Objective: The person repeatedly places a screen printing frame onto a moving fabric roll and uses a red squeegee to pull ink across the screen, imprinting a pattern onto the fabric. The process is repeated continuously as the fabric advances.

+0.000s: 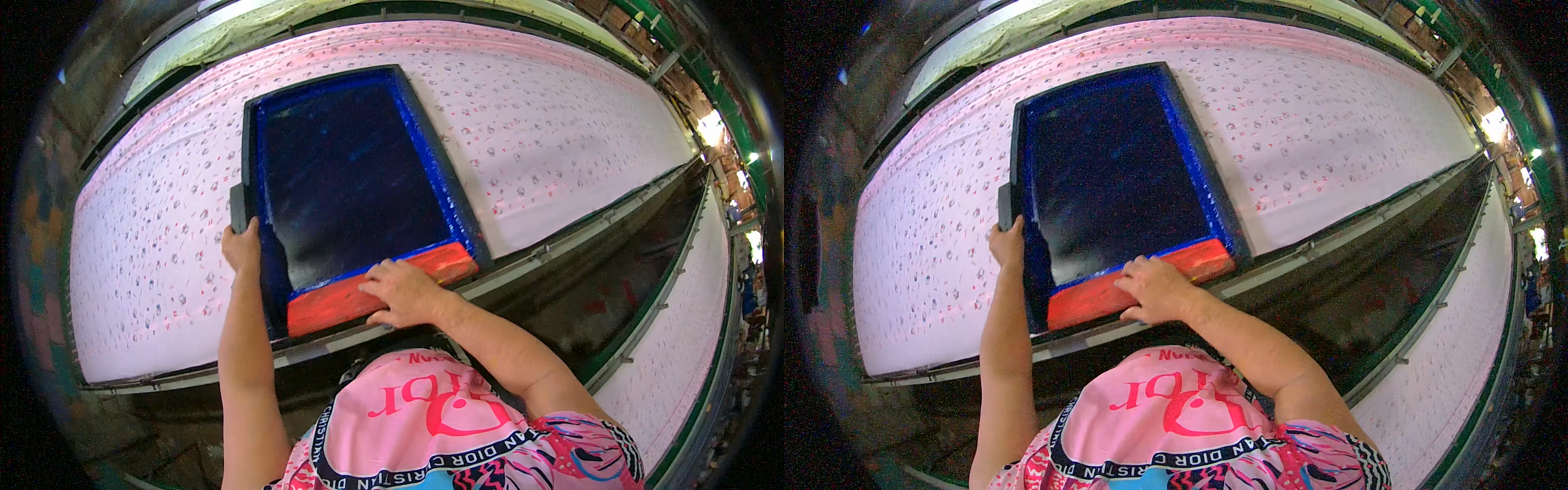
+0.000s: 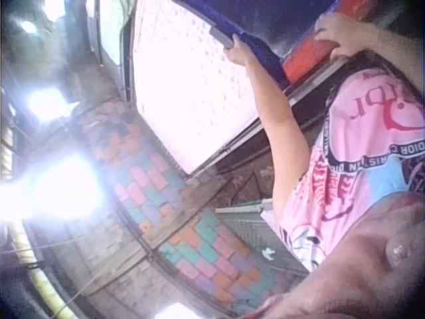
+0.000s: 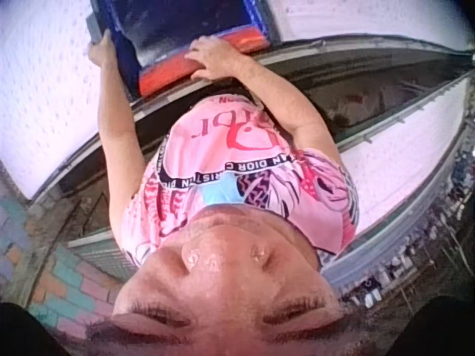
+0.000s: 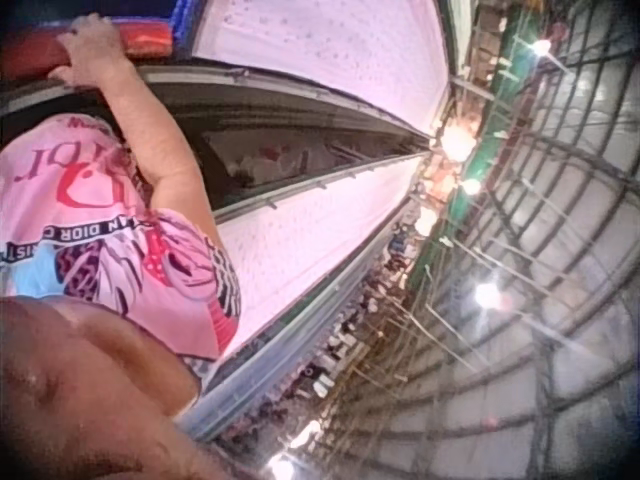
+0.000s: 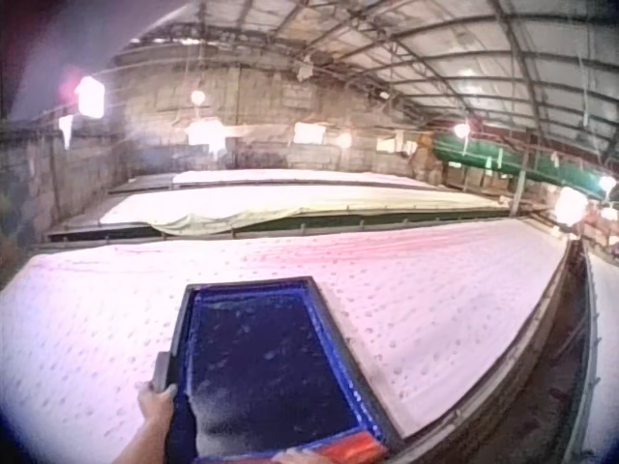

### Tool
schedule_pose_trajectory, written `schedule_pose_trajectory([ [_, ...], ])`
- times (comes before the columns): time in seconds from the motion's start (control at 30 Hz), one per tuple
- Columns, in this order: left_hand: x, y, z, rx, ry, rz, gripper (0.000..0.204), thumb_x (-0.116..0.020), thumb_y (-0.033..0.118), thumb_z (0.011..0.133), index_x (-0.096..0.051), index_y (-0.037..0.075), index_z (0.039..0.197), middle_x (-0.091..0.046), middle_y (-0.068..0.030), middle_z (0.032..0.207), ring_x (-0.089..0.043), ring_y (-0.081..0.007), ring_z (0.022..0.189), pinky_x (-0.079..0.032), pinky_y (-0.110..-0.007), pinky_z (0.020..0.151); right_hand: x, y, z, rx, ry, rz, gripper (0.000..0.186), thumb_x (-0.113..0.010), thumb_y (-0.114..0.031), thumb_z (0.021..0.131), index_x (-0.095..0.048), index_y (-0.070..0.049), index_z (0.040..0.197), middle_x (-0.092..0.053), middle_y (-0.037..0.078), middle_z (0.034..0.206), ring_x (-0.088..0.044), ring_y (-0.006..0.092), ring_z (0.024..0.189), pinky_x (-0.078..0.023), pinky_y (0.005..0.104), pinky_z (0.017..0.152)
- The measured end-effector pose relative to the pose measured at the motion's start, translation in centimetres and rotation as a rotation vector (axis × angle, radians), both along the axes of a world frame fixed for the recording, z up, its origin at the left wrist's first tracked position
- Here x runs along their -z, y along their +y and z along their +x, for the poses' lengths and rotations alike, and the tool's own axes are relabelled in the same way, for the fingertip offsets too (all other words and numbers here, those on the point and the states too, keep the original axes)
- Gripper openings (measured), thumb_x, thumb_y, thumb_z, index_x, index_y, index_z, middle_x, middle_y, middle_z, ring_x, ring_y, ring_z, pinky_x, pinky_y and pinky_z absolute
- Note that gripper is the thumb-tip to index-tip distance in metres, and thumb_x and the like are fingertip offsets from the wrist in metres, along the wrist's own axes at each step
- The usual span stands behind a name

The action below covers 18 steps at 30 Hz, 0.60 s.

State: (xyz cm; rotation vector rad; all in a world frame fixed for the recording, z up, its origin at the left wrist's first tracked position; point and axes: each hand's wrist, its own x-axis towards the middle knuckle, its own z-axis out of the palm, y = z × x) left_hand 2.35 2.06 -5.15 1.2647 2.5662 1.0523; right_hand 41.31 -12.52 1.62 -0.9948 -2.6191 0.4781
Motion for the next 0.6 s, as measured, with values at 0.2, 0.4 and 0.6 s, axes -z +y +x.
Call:
schedule_pose_trajectory([
  [0.2,0.8,0.4,-1.6,-0.01,0.042,-0.072,0.061,-0.094,0.052,0.088,-0.08,-0.006,0.106,-0.079,-0.0289,0.107,-0.075,-0.0465,0.103,-0.057,-0.053,0.094,0.1,4.3,9.1,-0.015,0.305,-0.017,0.043,-0.087,-0.034,0.091,-0.081,-0.006,0.123,-0.078,0.015,0.131,-0.072,0.0373,0.125,-0.056,0.0529,0.107],
  [0.4,2.6,0.3,-2.8,0.05,0.079,0.138,0.052,-0.092,0.042,0.094,-0.078,-0.007,0.101,-0.077,-0.0174,0.085,-0.069,-0.0289,0.077,-0.054,-0.047,0.075,2.3,10.1,17.8,0.344,0.309,0.02,0.062,-0.084,-0.036,0.1,-0.068,-0.009,0.154,-0.052,0.023,0.168,-0.047,0.0471,0.157,-0.039,0.0575,0.131],
  [0.6,1.7,0.6,-2.2,0.047,-0.121,-0.039,0.063,-0.091,0.045,0.093,-0.077,-0.012,0.115,-0.078,-0.0293,0.103,-0.072,-0.0444,0.095,-0.056,-0.051,0.089,5.8,13.2,19.0,0.461,0.603,-0.181,0.069,-0.076,-0.045,0.107,-0.06,-0.007,0.162,-0.043,0.025,0.174,-0.042,0.0455,0.162,-0.031,0.0555,0.135],
])
